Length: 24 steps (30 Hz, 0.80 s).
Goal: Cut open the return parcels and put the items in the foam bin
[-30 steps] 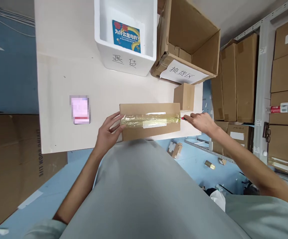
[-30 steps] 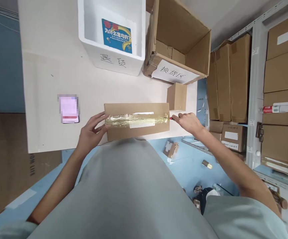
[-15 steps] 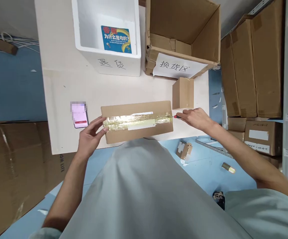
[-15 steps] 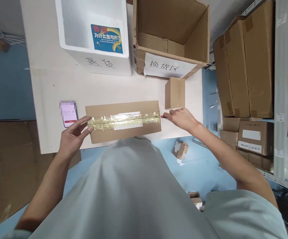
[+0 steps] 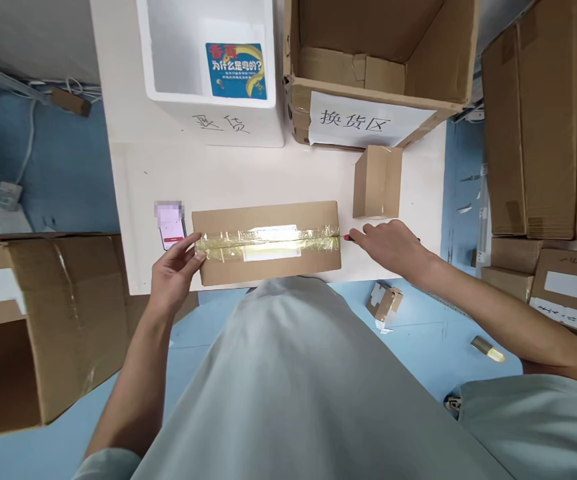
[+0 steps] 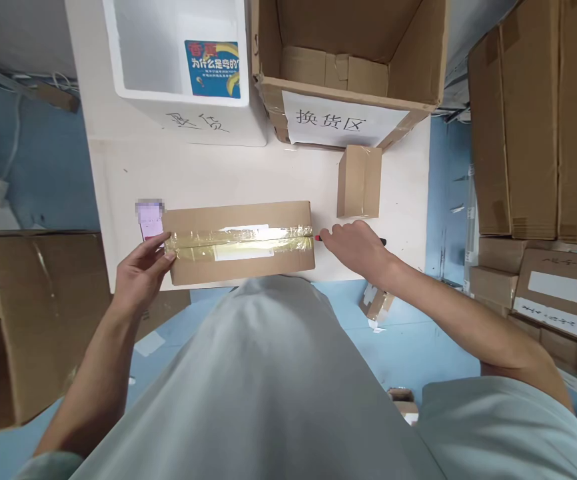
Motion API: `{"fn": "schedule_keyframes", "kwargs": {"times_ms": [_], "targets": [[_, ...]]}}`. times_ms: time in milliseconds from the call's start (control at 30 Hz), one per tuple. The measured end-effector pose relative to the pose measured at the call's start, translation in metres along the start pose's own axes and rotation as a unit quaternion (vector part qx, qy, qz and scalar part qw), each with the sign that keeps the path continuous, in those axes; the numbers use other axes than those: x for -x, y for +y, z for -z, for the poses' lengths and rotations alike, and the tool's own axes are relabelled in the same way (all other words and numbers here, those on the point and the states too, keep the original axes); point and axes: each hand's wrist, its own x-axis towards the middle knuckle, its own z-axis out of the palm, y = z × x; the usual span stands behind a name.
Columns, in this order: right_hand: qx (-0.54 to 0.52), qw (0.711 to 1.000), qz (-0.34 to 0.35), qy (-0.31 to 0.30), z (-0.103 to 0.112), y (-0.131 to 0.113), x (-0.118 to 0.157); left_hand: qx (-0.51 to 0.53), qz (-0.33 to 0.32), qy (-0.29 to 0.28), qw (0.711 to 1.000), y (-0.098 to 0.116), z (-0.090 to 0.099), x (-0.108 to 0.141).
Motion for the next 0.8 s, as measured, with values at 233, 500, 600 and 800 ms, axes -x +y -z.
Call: {"fn": "schedule_keyframes", "kwargs": {"times_ms": [233, 500, 600, 800], "targets": [[-0.068, 0.995, 0.040, 0.068, -0.035, 0.034, -0.011, 0.122, 0.059, 0.039, 0.990, 0.018, -0.007, 0.002], [-0.381, 0.889, 0.068, 0.247, -0.119, 0.029, -0.052, 0.140, 0.066, 0.035, 0.987, 0.024, -0.013, 0.001], [-0.512, 0.803, 0.051, 0.301, -0.145, 0.002, -0.067, 0.144, 0.053, 0.023, 0.988, 0.022, -0.010, -0.002], [-0.667, 0.651, -0.006, 0.364, -0.142, -0.075, -0.085, 0.143, 0.036, 0.028, 0.989, 0.000, 0.013, -0.009]]}}
